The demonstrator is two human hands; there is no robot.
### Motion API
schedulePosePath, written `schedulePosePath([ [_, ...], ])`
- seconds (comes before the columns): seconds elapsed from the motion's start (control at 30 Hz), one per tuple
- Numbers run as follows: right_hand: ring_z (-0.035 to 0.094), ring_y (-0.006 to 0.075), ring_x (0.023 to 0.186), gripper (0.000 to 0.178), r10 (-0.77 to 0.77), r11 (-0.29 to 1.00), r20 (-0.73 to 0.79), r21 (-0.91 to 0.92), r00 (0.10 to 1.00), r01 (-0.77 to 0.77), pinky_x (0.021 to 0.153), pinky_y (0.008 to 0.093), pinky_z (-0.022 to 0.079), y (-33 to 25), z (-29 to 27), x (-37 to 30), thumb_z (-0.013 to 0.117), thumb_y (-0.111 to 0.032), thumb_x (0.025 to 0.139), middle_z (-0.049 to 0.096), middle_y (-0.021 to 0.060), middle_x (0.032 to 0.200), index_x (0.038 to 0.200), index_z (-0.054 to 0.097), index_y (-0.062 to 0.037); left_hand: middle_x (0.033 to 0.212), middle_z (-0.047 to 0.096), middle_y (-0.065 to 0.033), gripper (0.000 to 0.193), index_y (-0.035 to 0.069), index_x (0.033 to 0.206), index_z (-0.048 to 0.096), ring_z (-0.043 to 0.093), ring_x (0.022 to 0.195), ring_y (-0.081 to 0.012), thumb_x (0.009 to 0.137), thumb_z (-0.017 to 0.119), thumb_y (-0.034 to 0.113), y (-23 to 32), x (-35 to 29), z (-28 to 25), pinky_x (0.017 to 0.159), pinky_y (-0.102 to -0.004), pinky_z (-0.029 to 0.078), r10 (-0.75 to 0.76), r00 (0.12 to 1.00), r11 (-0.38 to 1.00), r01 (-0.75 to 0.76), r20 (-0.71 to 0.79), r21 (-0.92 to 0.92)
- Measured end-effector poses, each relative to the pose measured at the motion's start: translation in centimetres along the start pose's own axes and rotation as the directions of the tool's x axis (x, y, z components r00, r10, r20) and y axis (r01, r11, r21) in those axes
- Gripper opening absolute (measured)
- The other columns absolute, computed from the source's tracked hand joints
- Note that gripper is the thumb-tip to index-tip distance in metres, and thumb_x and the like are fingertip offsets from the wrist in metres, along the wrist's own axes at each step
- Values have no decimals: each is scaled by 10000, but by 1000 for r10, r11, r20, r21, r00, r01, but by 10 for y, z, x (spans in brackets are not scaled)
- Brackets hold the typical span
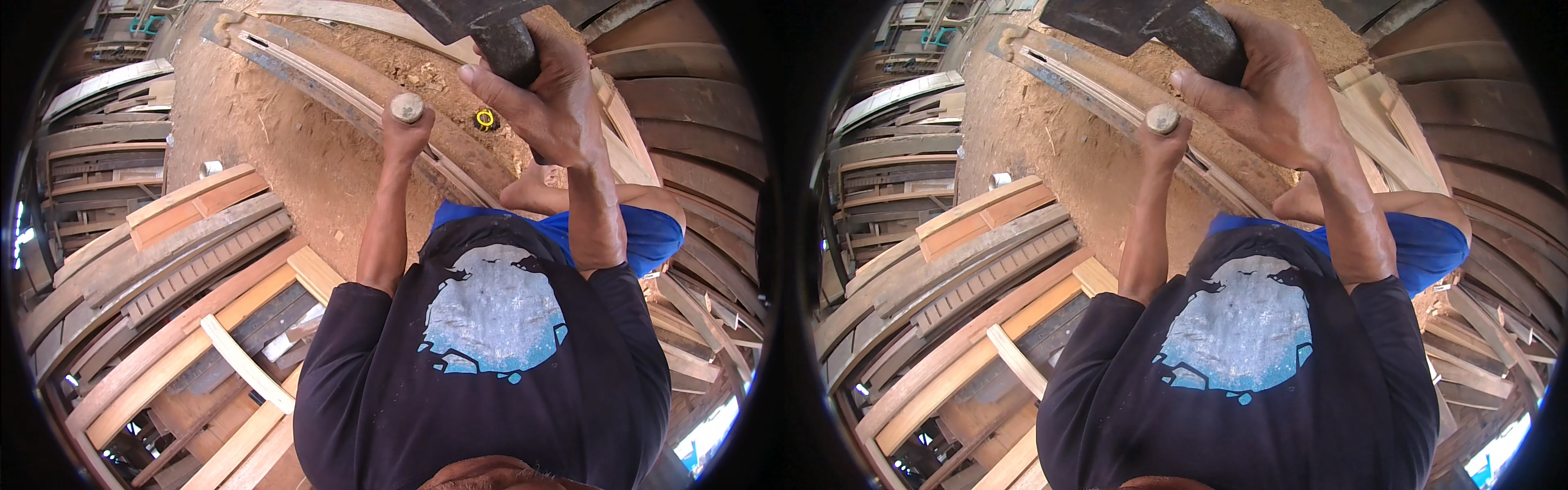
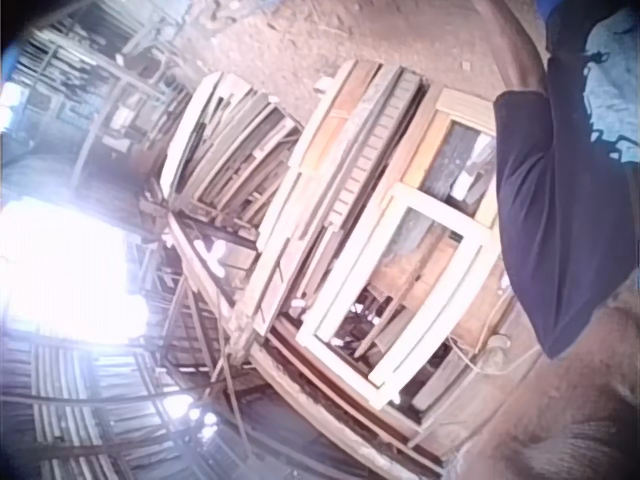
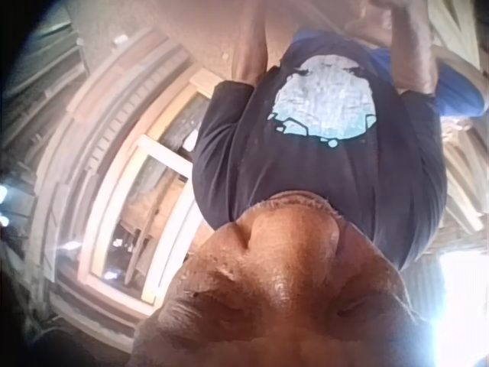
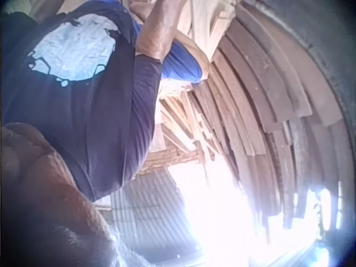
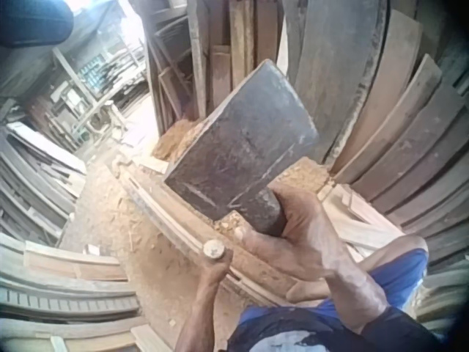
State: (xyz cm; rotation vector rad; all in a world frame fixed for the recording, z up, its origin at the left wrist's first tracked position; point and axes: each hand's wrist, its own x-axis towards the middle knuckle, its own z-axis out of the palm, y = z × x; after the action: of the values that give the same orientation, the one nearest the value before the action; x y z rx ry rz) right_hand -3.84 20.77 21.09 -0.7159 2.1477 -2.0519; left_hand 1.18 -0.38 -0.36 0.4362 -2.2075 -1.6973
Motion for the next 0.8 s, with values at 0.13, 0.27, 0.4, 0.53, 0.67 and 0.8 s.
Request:
schedulePosePath([
  [0.13, 539, 55, 849, 310, 21, 998, 61, 56, 998, -25, 742, 240, 446, -1, -2, 2, 783, -112, 879, 613, -19, 946, 1124, 632, 3, 716, 619, 19, 130, 46, 825, 617, 590, 675, -84, 804, 744, 59, 2, 0, 3, 607, -270, 475, 12, 1000, 998, -13, 22, 57],
  [0.27, 540, 49, 807, 295, 9, 1000, 25, -14, 1000, -9, 704, 235, 451, 1, -1, 0, 792, -127, 875, 609, -27, 900, 1097, 640, -4, 702, 615, 14, 118, 43, 801, 615, 587, 655, -89, 798, 732, 62, 1, 3, 7, 598, -279, 474, 29, 998, 999, -31, 52, 43],
  [0.4, 540, 42, 764, 282, -1, 998, 0, -62, 1000, 1, 665, 229, 456, 2, -1, 1, 800, -142, 872, 604, -35, 855, 1071, 649, -11, 683, 610, 15, 113, 41, 790, 616, 581, 626, -94, 795, 727, 60, 1, 6, 5, 577, -284, 470, 8, 997, 999, -11, 75, 38],
  [0.53, 540, 38, 735, 282, 21, 997, -5, -80, 1000, -21, 639, 226, 460, 6, -1, 1, 804, -153, 872, 601, -39, 825, 1067, 657, -12, 681, 615, 12, 101, 39, 795, 620, 584, 621, -92, 798, 719, 54, 0, 8, 6, 569, -282, 471, -2, 997, 1000, 0, 83, 23],
  [0.67, 578, 92, 714, 317, 55, 996, 18, -76, 998, -53, 666, 296, 501, 12, 0, 1, 750, -117, 871, 648, 30, 793, 1158, 659, -15, 734, 660, -15, 126, 27, 823, 631, 617, 687, -92, 764, 740, 51, -4, 11, 7, 616, -282, 498, -12, 991, 1000, 8, 132, 28],
  [0.8, 668, 237, 720, 296, 87, 966, 75, -250, 993, -66, 704, 387, 531, 41, 13, -2, 712, -158, 863, 677, 140, 761, 1118, 657, -17, 772, 679, -31, 184, 23, 911, 647, 634, 723, -112, 753, 741, 38, -10, 12, 13, 651, -293, 519, 79, 979, 997, -80, 188, -1],
])
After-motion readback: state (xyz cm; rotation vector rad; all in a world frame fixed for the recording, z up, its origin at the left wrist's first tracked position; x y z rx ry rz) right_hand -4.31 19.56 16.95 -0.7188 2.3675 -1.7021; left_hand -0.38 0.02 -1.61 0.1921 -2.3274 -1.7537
